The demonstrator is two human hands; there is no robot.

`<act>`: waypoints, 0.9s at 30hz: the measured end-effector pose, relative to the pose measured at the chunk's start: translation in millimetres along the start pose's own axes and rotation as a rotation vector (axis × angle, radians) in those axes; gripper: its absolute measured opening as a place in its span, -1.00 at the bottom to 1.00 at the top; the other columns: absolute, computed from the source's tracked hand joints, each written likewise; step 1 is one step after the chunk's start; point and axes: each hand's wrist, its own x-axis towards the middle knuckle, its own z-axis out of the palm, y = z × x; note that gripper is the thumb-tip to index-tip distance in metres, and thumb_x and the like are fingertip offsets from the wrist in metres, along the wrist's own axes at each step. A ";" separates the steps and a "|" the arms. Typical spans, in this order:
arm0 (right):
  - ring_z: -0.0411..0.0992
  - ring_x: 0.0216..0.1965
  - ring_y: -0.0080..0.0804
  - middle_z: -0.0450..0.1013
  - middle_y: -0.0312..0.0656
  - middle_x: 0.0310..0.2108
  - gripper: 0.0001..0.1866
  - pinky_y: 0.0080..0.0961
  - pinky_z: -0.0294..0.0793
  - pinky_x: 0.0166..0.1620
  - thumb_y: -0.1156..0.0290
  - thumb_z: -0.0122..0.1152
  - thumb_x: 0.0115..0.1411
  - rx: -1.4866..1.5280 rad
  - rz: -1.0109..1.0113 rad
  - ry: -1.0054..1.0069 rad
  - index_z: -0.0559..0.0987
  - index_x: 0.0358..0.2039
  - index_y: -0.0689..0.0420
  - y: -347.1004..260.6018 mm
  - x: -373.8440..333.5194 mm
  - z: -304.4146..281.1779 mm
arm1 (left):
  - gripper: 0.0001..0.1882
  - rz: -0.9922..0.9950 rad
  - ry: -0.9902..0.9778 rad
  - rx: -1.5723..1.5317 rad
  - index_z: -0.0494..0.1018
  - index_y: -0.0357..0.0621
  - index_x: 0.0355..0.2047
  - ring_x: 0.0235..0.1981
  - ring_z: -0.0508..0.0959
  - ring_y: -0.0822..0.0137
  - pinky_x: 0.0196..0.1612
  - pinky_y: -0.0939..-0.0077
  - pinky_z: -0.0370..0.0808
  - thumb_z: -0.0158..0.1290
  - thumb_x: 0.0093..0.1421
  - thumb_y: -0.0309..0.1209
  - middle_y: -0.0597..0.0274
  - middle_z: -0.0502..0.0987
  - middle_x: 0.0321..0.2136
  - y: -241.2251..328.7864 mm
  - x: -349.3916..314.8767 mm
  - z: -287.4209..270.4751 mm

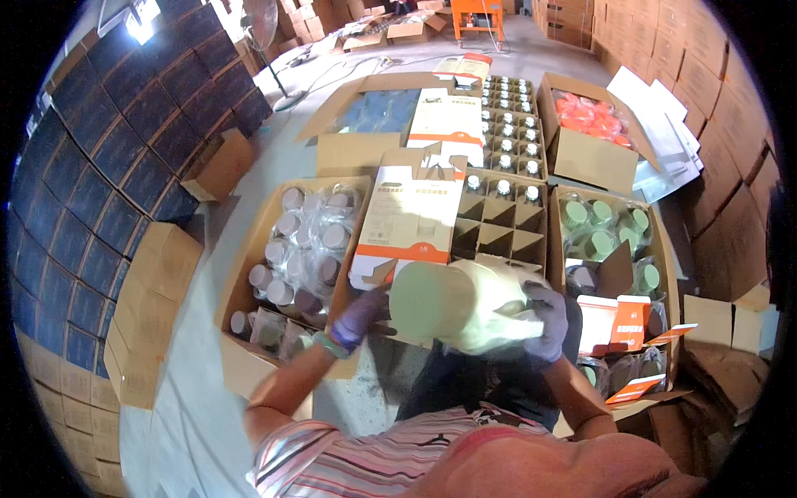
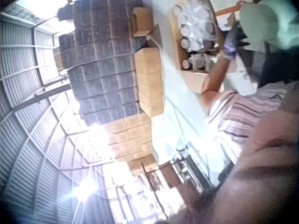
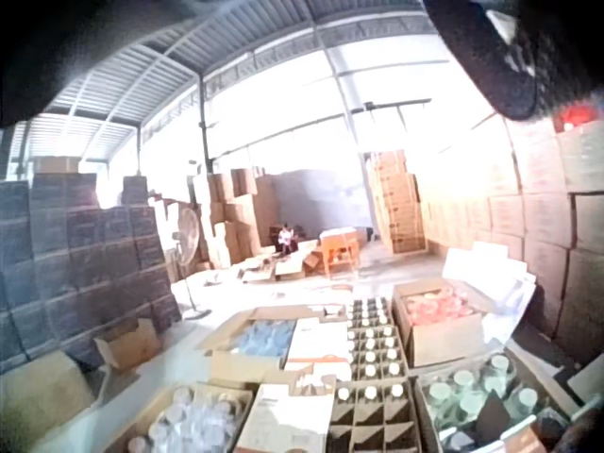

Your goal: The person places white pitchers into plastic bags, puts them into partitioned cardboard boxes, and then packs the smaller boxes into larger crates.

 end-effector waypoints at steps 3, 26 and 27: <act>0.44 -0.13 -0.07 0.45 0.04 -0.25 -0.77 -0.22 0.46 -0.10 0.52 0.29 -0.28 -0.241 -0.193 -0.497 0.43 -0.55 0.19 -23.3 25.6 10.5 | -0.18 0.128 -0.179 -0.302 -0.15 0.04 0.32 0.02 0.43 0.18 -0.02 0.26 0.44 -0.09 0.20 0.10 0.10 0.29 0.14 28.4 -28.6 28.3; 0.43 -0.04 -0.23 0.44 0.03 -0.06 -0.43 -0.42 0.38 0.01 0.17 0.15 0.07 -0.150 0.270 -0.851 0.41 0.01 0.32 16.6 4.9 -35.0 | 0.08 0.539 0.170 0.898 0.06 -0.22 0.19 0.07 0.33 0.05 0.18 0.27 0.24 0.37 -0.27 -0.06 -0.07 0.27 0.05 26.7 -36.6 107.9; 0.44 -0.06 -0.14 0.45 0.01 -0.08 -0.48 -0.40 0.40 -0.02 0.18 0.17 0.07 -0.182 0.167 -0.793 0.44 -0.02 0.27 16.9 11.9 -30.6 | 0.07 0.570 0.213 0.795 0.07 -0.21 0.19 0.07 0.33 0.06 0.18 0.27 0.24 0.37 -0.27 -0.07 -0.06 0.27 0.06 25.5 -39.1 111.1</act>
